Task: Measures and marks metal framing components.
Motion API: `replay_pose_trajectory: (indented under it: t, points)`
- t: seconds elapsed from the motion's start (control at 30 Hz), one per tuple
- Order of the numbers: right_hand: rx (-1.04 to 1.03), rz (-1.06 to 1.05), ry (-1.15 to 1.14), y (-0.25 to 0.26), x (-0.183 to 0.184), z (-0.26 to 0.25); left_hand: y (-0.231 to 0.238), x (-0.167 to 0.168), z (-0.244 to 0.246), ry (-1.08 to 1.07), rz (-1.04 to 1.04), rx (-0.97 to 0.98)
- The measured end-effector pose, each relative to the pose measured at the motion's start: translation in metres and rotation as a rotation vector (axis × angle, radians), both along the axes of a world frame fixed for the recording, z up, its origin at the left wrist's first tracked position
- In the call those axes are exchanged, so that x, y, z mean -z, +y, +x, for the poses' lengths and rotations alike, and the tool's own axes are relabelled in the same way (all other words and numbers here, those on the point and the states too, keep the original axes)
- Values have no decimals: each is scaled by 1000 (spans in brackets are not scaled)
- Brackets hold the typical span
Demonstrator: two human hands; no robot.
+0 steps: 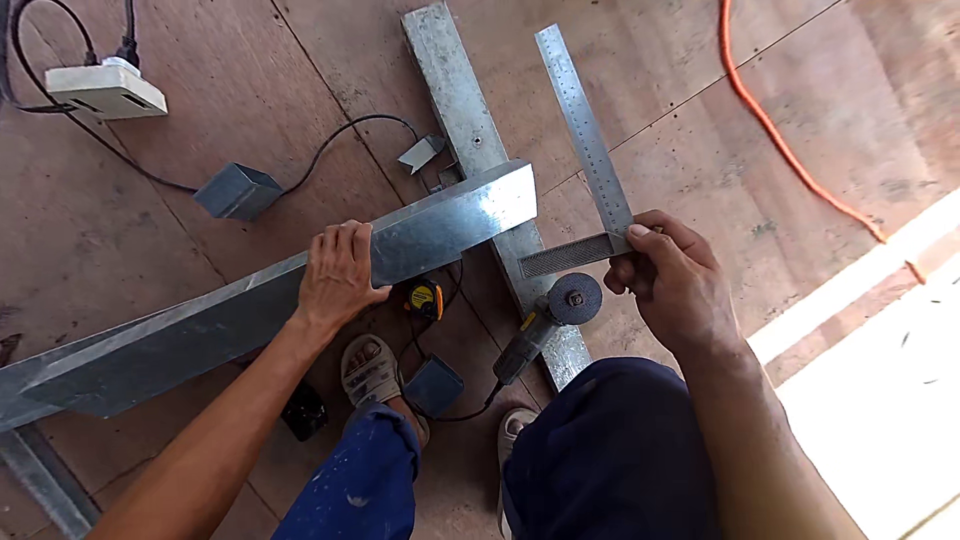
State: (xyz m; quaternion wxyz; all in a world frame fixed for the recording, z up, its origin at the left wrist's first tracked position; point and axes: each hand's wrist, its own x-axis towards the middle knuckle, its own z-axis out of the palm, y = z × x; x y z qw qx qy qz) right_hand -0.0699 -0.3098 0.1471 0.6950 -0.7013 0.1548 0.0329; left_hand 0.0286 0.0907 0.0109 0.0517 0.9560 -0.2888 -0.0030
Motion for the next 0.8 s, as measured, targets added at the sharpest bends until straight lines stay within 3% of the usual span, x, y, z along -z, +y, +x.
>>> replay_pose_trajectory:
  t: [0.37,0.8]
  points:
    - [-80,-28,57,-13,-2,-15,-6,-11,-33,32,50,-45]
    - [-142,-60,57,-12,-5,-22,3,-32,-19,140,82,28]
